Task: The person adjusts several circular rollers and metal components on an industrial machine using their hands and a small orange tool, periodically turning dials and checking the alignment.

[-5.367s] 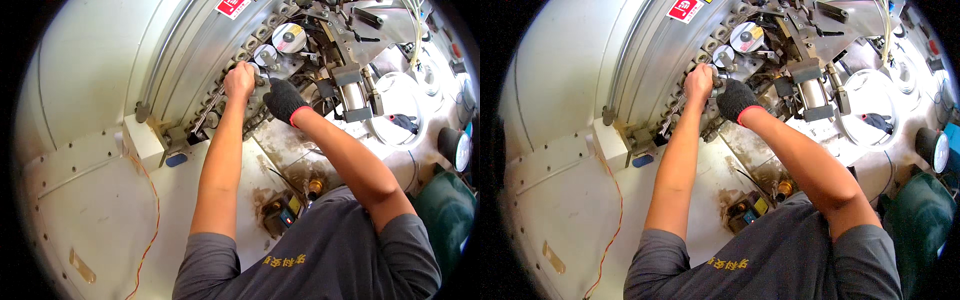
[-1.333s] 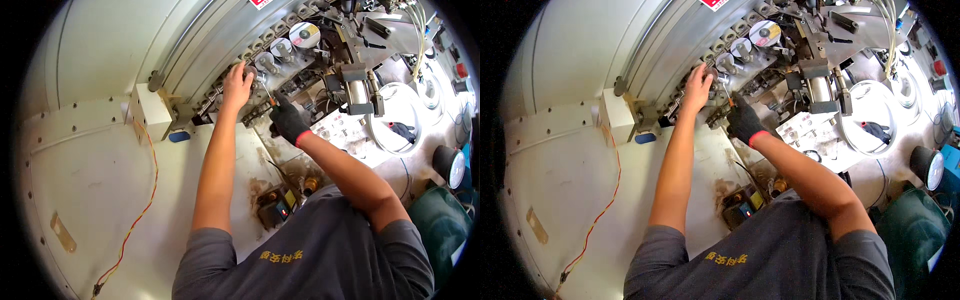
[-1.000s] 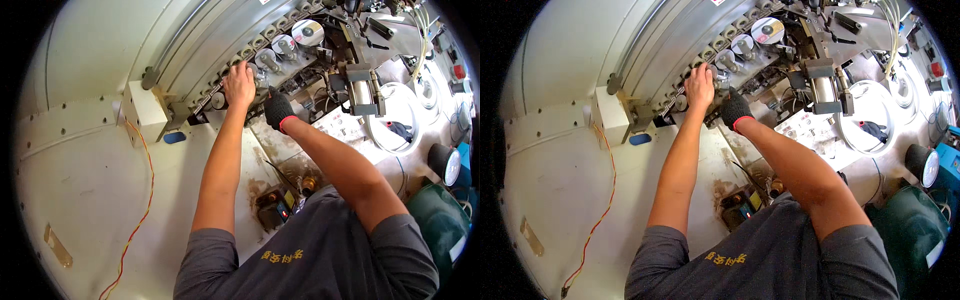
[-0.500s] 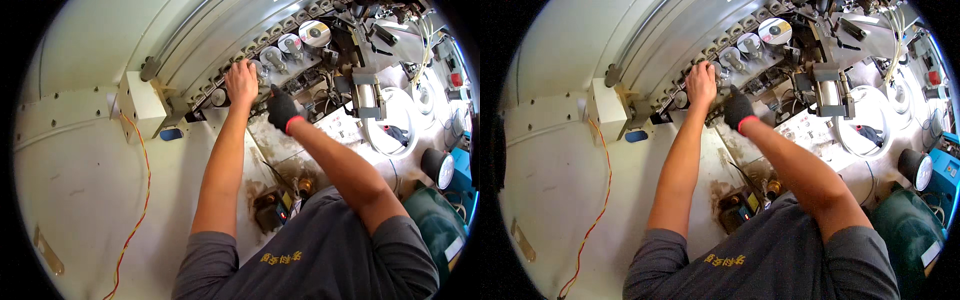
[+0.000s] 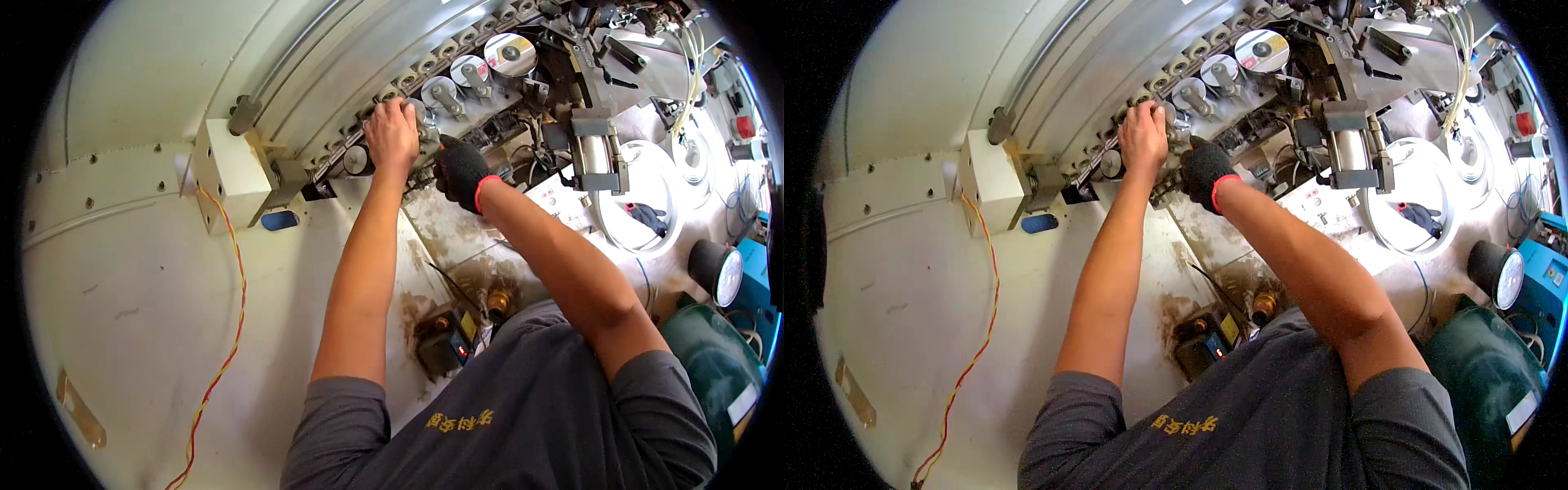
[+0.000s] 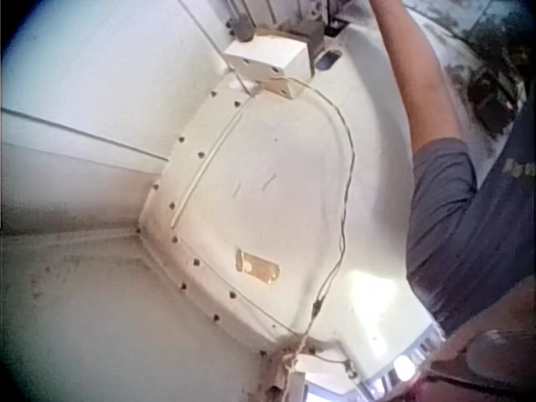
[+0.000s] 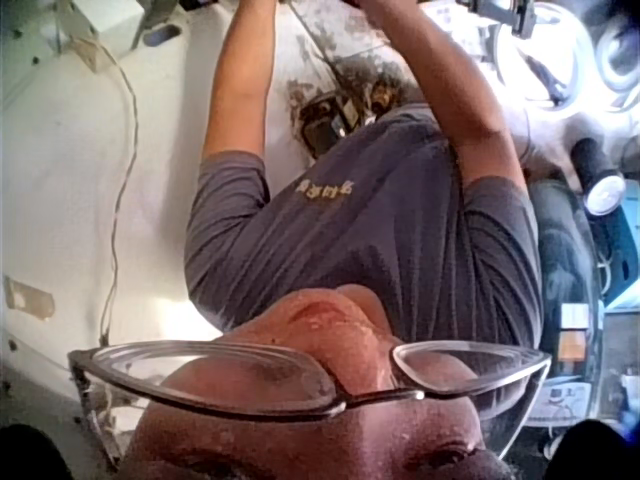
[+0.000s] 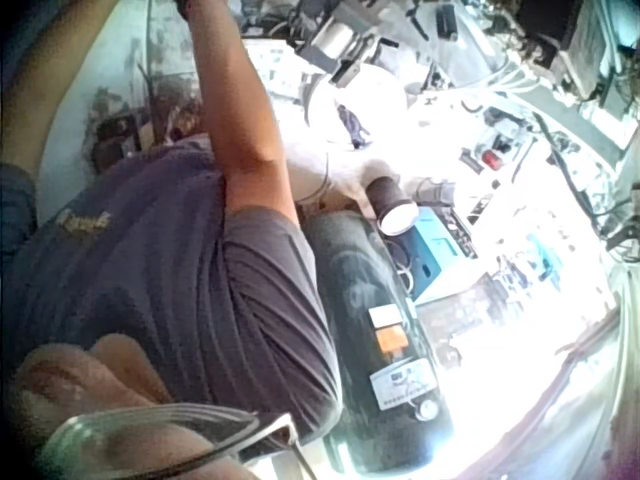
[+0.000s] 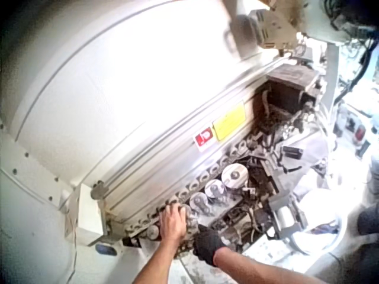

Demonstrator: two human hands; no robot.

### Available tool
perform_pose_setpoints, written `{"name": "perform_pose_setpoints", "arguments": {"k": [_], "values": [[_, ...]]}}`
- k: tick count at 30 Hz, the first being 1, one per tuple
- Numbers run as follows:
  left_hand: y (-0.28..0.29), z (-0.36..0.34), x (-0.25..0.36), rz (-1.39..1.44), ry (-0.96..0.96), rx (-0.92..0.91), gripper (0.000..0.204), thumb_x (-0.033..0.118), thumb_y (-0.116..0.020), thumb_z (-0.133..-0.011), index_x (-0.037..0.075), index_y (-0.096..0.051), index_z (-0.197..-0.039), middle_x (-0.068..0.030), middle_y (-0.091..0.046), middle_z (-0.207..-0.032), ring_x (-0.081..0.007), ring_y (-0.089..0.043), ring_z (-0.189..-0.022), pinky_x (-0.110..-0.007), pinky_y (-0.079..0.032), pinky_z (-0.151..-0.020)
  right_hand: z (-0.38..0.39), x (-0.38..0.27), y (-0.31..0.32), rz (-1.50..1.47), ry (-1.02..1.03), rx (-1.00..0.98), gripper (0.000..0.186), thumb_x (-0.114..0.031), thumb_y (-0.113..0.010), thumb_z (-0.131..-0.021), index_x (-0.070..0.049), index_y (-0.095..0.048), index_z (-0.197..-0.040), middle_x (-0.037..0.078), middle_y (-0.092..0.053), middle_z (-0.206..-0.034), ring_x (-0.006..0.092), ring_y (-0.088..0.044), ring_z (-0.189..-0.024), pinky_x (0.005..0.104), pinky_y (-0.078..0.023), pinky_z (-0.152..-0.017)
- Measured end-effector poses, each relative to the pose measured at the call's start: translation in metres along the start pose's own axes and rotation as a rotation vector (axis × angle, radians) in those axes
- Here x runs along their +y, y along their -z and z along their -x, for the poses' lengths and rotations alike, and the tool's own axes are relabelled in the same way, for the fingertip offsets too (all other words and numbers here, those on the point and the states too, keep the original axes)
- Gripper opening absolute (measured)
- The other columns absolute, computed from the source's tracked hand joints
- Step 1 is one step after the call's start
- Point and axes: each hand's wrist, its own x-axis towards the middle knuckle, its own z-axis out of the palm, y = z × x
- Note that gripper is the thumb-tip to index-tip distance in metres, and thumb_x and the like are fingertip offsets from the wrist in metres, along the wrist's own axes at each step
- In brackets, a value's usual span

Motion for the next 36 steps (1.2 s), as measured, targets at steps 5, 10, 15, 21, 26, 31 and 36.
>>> {"name": "perform_pose_setpoints", "arguments": {"k": [5, 10, 15, 21, 26, 31, 36], "values": [[0.000, -0.003, 0.009, 0.049, -0.011, 0.020, 0.031, 0.036, -0.049, -0.100, 0.010, -0.057, -0.116, -0.0147, -0.059, -0.110, -0.0339, -0.057, -0.107, -0.047, -0.042, -0.095, 0.036, -0.038, 0.005, -0.382, -0.126, 0.020, 0.025, -0.008, -0.049, -0.091, -0.008, -0.052, -0.116, 0.009, -0.048, -0.062, 0.0249, -0.047, -0.044, 0.0381, -0.035, -0.041], [0.000, -0.007, 0.012, 0.024, -0.011, 0.002, 0.033, 0.036, -0.048, -0.100, 0.009, -0.058, -0.116, -0.0145, -0.059, -0.110, -0.0339, -0.057, -0.106, -0.047, -0.041, -0.096, 0.030, -0.033, 0.005, -0.304, -0.115, 0.061, 0.042, -0.013, -0.049, -0.094, -0.016, -0.048, -0.135, 0.003, -0.047, -0.063, 0.0177, -0.044, -0.044, 0.0323, -0.031, -0.038], [0.002, -0.005, 0.008, 0.044, -0.012, 0.013, 0.033, 0.036, -0.048, -0.100, 0.009, -0.058, -0.116, -0.0146, -0.060, -0.109, -0.0339, -0.057, -0.106, -0.048, -0.041, -0.096, 0.040, -0.044, -0.005, -0.257, -0.080, 0.078, 0.042, -0.008, -0.047, -0.091, -0.008, -0.048, -0.133, 0.008, -0.048, -0.060, 0.0209, -0.048, -0.040, 0.0366, -0.035, -0.035], [0.000, -0.004, 0.008, 0.066, -0.015, -0.012, 0.031, 0.034, -0.050, -0.099, 0.009, -0.059, -0.115, -0.0136, -0.060, -0.107, -0.0337, -0.057, -0.105, -0.048, -0.041, -0.095, 0.005, 0.010, -0.010, 0.302, 0.233, 0.240, 0.063, -0.012, -0.059, -0.083, 0.005, -0.040, -0.141, 0.033, -0.064, -0.108, 0.0439, -0.062, -0.105, 0.0481, -0.049, -0.090], [0.000, -0.005, 0.007, 0.059, -0.019, 0.020, 0.030, 0.034, -0.051, -0.099, 0.010, -0.059, -0.116, -0.0138, -0.060, -0.108, -0.0340, -0.057, -0.105, -0.049, -0.041, -0.093, 0.015, -0.001, -0.005, 0.457, 0.209, 0.256, 0.063, -0.013, -0.059, -0.083, 0.010, -0.040, -0.139, 0.031, -0.065, -0.105, 0.0428, -0.063, -0.100, 0.0473, -0.049, -0.089], [-0.001, -0.003, 0.006, 0.046, -0.001, 0.001, 0.031, 0.034, -0.051, -0.099, 0.010, -0.058, -0.117, -0.0144, -0.060, -0.109, -0.0345, -0.057, -0.107, -0.049, -0.041, -0.094, 0.018, -0.006, 0.002, 0.833, 0.428, 0.254, 0.042, -0.017, -0.059, -0.081, 0.014, -0.064, -0.109, 0.028, -0.067, -0.089, 0.0382, -0.065, -0.090, 0.0443, -0.047, -0.093], [-0.002, -0.008, 0.011, 0.062, 0.010, -0.012, 0.032, 0.035, -0.051, -0.099, 0.009, -0.058, -0.117, -0.0138, -0.060, -0.109, -0.0340, -0.057, -0.108, -0.049, -0.040, -0.096, -0.002, 0.018, 0.003, 0.957, 0.550, 0.201, 0.049, -0.006, -0.053, -0.086, 0.009, -0.045, -0.132, 0.031, -0.063, -0.081, 0.0460, -0.062, -0.083, 0.0501, -0.049, -0.075]]}}
